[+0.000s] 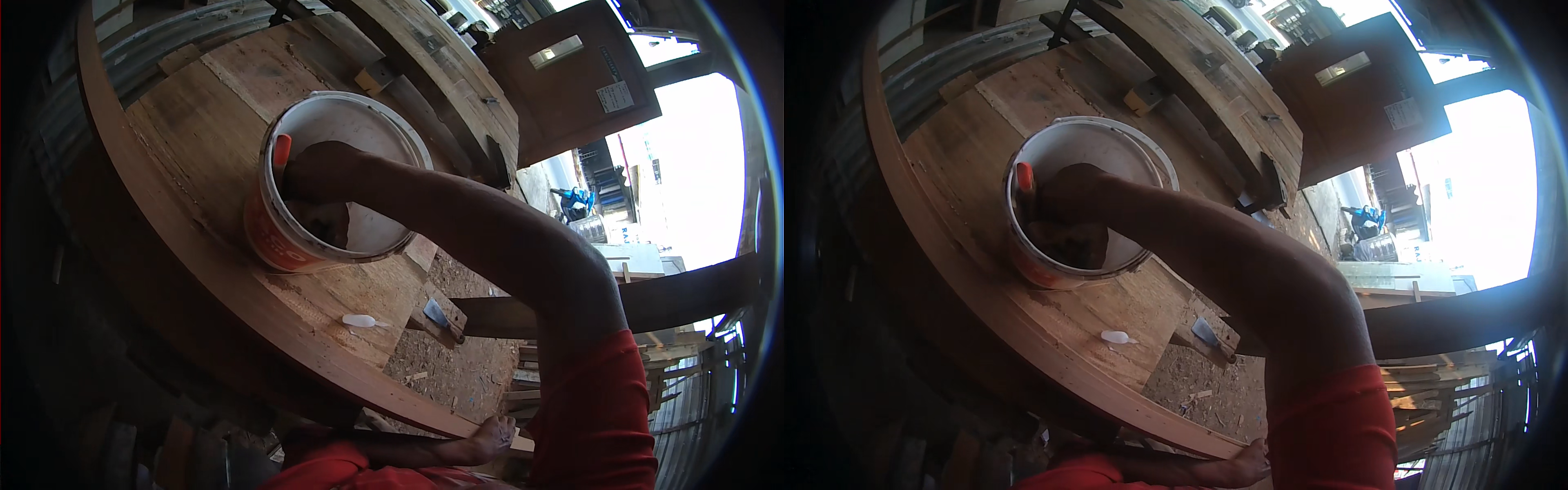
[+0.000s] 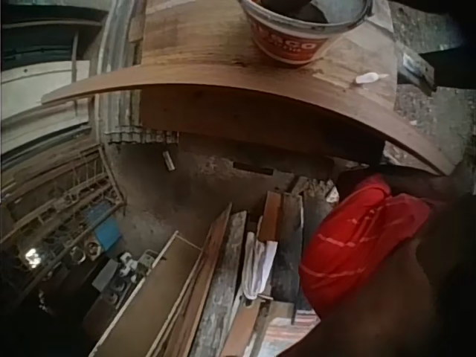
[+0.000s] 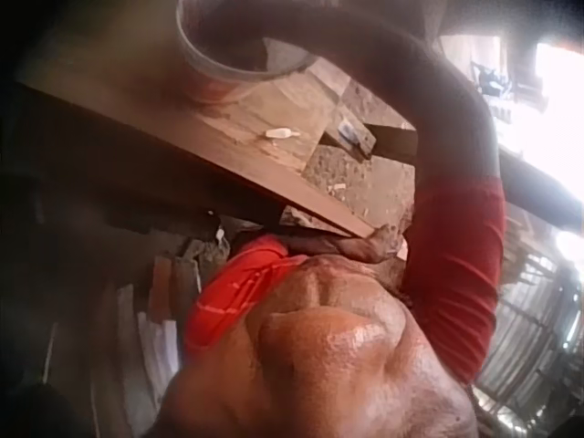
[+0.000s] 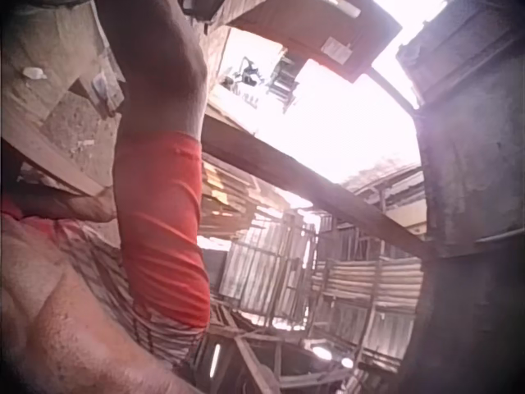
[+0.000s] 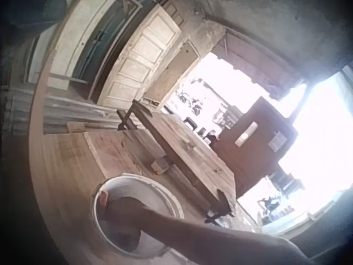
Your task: The person applies glue from a small bottle to a long wooden plank and a small wooden block, then uses a putty knife to spread the glue and joins the block to the plank.
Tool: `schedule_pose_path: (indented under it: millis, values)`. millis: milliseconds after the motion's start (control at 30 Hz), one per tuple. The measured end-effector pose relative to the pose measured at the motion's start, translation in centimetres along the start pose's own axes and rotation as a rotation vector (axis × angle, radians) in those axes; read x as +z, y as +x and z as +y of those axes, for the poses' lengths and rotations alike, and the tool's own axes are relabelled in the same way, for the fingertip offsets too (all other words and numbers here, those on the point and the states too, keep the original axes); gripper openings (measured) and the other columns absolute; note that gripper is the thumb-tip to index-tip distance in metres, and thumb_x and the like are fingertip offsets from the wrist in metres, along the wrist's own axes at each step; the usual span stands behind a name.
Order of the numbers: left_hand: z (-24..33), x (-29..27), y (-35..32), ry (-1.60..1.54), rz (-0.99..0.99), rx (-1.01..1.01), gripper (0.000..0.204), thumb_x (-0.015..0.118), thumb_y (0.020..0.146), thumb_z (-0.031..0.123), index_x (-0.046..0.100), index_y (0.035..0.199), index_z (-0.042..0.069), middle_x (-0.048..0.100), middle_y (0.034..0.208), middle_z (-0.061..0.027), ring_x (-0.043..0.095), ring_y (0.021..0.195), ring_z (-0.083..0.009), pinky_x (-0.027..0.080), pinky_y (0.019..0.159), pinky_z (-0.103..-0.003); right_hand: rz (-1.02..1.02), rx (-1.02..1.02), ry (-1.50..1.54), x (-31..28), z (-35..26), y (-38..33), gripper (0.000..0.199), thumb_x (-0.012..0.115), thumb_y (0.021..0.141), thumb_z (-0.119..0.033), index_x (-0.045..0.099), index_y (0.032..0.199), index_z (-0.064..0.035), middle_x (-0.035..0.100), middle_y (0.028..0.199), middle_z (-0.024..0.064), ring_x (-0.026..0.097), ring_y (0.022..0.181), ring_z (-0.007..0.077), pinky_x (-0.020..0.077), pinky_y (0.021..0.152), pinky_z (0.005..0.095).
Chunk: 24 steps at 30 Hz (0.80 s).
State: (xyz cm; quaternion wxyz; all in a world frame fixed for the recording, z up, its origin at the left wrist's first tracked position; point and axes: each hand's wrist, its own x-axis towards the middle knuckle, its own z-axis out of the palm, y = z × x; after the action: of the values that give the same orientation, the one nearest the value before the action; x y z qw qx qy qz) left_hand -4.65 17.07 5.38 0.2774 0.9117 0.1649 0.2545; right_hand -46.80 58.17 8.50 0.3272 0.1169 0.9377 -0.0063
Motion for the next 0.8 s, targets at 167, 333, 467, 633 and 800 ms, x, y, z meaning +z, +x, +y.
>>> schedule_pose_path:
  millis: [167,333,467,633,800]
  values:
    - [-0.1,-1.5,-1.2,-0.049,0.005,0.012,0.033,0.059,0.098,0.02,0.069,0.124,0.002,0.063,0.113,-0.011,0.061,0.102,-0.024,0.048,0.074,-0.037,-0.025,0.002,0.025,1.7,1.5,1.3,0.031,0.059,0.101,-0.031,0.076,0.114,-0.0098,0.076,0.109,0.016,0.073,0.102,0.0345,0.0574,0.09,0.0441]
    - [-0.7,-2.5,-2.3,-0.157,0.125,-0.063,0.032,0.059,0.098,0.02,0.068,0.124,0.003,0.062,0.112,-0.0112,0.061,0.101,-0.0242,0.047,0.076,-0.039,-0.037,0.102,0.225,0.8,0.8,0.8,0.034,0.056,0.101,-0.036,0.077,0.117,-0.0138,0.075,0.117,0.0149,0.071,0.111,0.037,0.054,0.099,0.046]
    - [-0.6,-1.0,-1.8,-0.11,0.182,-0.018,0.033,0.058,0.098,0.02,0.067,0.125,0.003,0.062,0.112,-0.0112,0.061,0.101,-0.024,0.048,0.077,-0.039,-0.049,0.072,0.138,1.8,1.6,1.8,0.033,0.058,0.1,-0.034,0.078,0.116,-0.0139,0.076,0.118,0.0139,0.071,0.112,0.0363,0.0545,0.098,0.0464]
    - [0.8,7.1,2.1,-0.537,0.598,0.022,0.034,0.058,0.099,0.02,0.066,0.127,0.003,0.062,0.114,-0.0115,0.062,0.102,-0.0244,0.048,0.076,-0.038,-0.081,0.076,0.104,0.9,0.9,2.1,0.032,0.058,0.099,-0.033,0.08,0.112,-0.0132,0.077,0.115,0.0141,0.072,0.111,0.0347,0.0548,0.097,0.0448]
    - [0.6,6.0,1.0,-0.582,0.612,0.003,0.036,0.057,0.1,0.019,0.066,0.13,0.002,0.062,0.117,-0.0123,0.063,0.105,-0.0256,0.049,0.076,-0.038,-0.01,0.225,0.26,-0.9,0.1,0.1,0.031,0.061,0.097,-0.034,0.08,0.107,-0.0121,0.077,0.111,0.0144,0.074,0.105,0.0348,0.0558,0.095,0.044]
